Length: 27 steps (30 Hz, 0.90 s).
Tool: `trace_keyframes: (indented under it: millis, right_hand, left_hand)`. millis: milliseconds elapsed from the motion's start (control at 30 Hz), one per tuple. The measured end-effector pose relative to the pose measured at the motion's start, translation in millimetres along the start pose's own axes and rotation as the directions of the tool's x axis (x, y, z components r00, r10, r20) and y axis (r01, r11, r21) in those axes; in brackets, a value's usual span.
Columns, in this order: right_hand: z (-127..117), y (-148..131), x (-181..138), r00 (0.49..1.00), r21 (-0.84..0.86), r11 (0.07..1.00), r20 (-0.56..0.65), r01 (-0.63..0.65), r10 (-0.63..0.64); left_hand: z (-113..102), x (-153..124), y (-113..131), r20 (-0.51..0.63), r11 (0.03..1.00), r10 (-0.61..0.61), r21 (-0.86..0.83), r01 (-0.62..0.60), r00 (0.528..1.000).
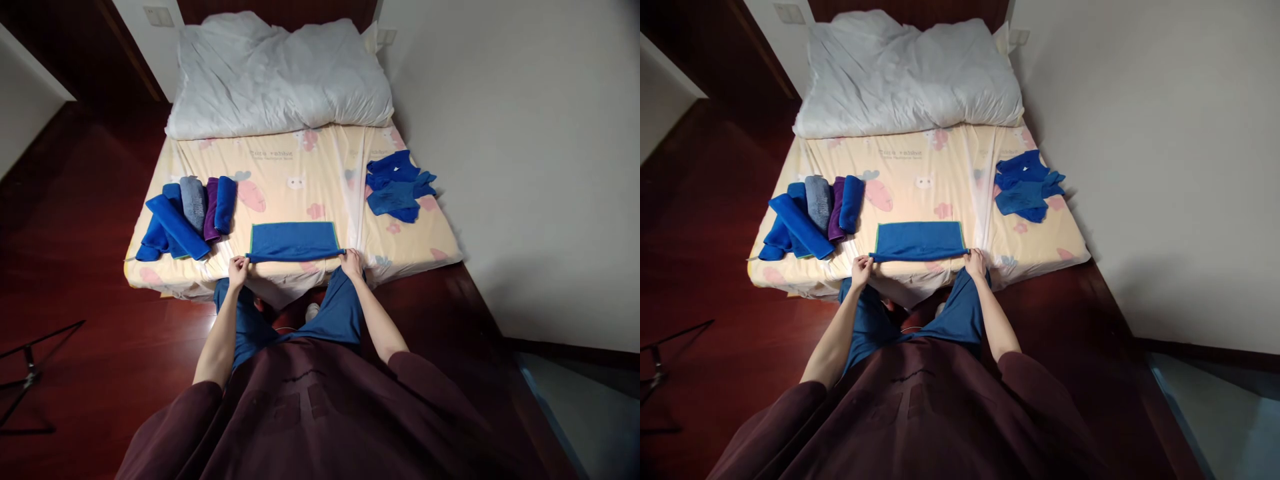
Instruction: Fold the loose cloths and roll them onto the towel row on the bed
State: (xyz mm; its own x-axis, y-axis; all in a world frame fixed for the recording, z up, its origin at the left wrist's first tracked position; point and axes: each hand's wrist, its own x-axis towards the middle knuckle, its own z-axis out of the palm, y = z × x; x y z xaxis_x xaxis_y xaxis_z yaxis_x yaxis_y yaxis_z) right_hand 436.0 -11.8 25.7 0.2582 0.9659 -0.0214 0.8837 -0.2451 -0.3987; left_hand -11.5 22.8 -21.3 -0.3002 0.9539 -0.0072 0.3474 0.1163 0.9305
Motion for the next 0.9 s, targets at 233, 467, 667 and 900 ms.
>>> trace_keyframes:
  millis: [233, 467, 667, 900]
  right_hand:
    - [-3, -2, 2, 0.999, -0.02, 1.0, 0.04, -0.015, 0.016]
    - [5, -2, 0, 0.998, -0.085, 0.996, 0.053, -0.027, 0.031]
    - [2, -12, -14, 0.974, -0.052, 0.995, -0.205, 0.09, -0.099]
    - [7, -17, -17, 0.865, -0.031, 0.866, 0.074, 0.499, -0.496]
  left_hand:
    - [4, 1, -2, -0.092, 0.991, -0.079, -0.117, 0.068, 0.993]
    - [3, 4, 3, -0.12, 0.999, -0.033, 0.016, 0.035, 0.992]
    - [4, 11, 15, -0.131, 0.972, 0.011, 0.234, 0.02, 0.991]
    - [-4, 0, 26, 0.272, 0.797, 0.438, 0.324, -0.51, 0.857]
